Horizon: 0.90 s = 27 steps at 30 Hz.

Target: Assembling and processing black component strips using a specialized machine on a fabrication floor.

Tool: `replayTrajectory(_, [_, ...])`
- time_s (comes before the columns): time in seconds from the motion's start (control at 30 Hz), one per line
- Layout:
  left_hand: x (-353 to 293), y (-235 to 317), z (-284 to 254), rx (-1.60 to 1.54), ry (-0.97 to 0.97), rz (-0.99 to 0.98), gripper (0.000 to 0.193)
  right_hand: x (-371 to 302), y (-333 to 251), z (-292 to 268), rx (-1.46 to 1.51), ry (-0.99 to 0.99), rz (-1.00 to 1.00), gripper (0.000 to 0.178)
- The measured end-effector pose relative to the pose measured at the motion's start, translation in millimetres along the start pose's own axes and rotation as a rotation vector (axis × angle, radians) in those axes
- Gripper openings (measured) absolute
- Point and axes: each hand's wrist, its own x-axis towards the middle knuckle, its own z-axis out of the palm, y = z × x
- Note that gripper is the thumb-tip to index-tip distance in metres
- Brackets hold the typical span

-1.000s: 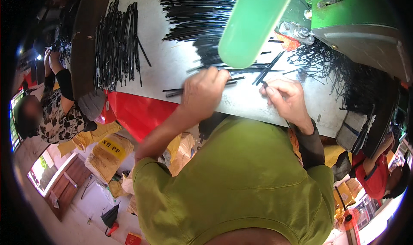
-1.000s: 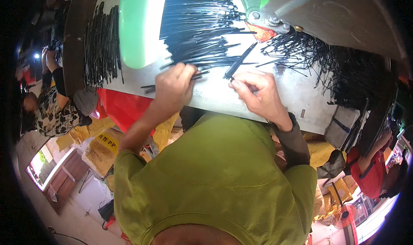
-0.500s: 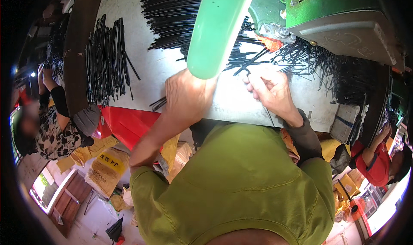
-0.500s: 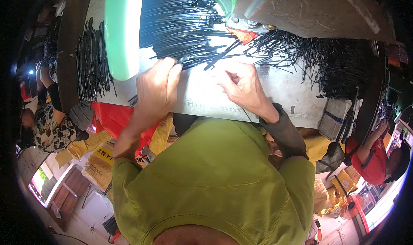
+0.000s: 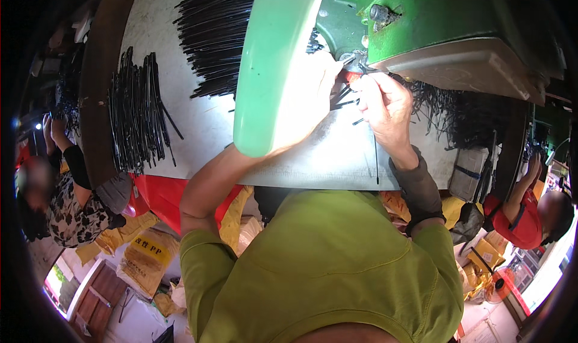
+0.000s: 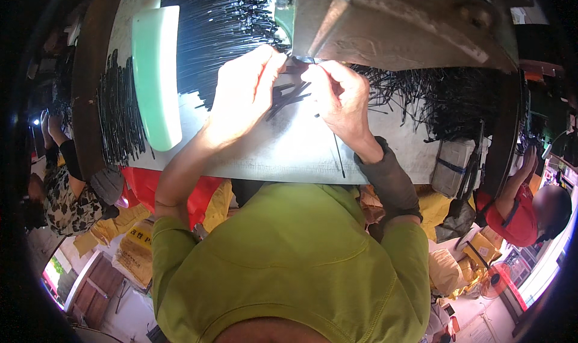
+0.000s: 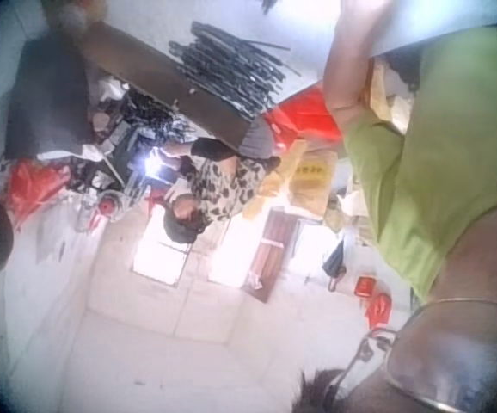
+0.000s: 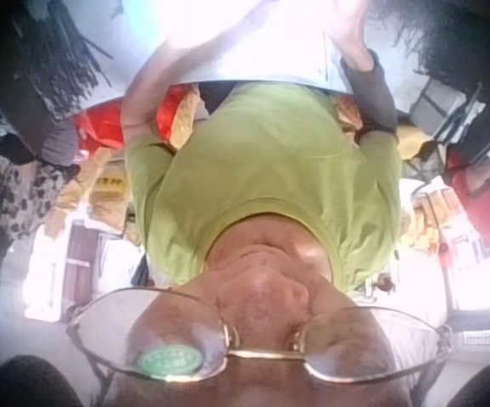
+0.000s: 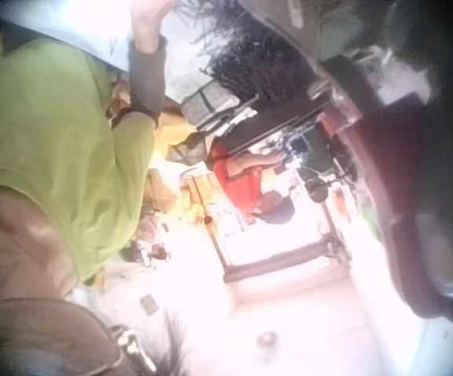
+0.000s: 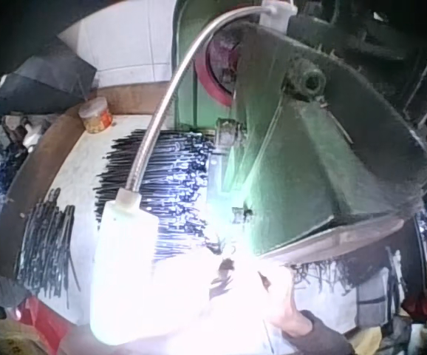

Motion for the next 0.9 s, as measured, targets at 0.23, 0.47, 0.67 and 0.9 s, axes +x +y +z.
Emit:
replayTrajectory(0.23, [8.8, 14.0, -6.4, -0.718, -0.152, -0.549, 0.016, 3.5, 0.0, -0.9, 0.023, -0.002, 0.018, 0.017])
replayTrajectory(0.47, [2.5, 10.8, 7.6, -1.309, -0.045, -0.730, 0.016, 1.8, 5.4, -3.3, 0.060, 0.006, 0.054, 0.019])
replayTrajectory(0.67, [8.6, 11.1, 14.6, -1.253, -0.039, -0.730, 0.008, 4.1, 12.8, -6.4, 0.111, 0.015, 0.080, 0.020])
replayTrajectory(0.9, [6.0, 18.6, 29.4, -1.351, 0.019, -0.721, 0.007, 2.4, 16.8, -10.2, 0.174, 0.056, 0.100, 0.021])
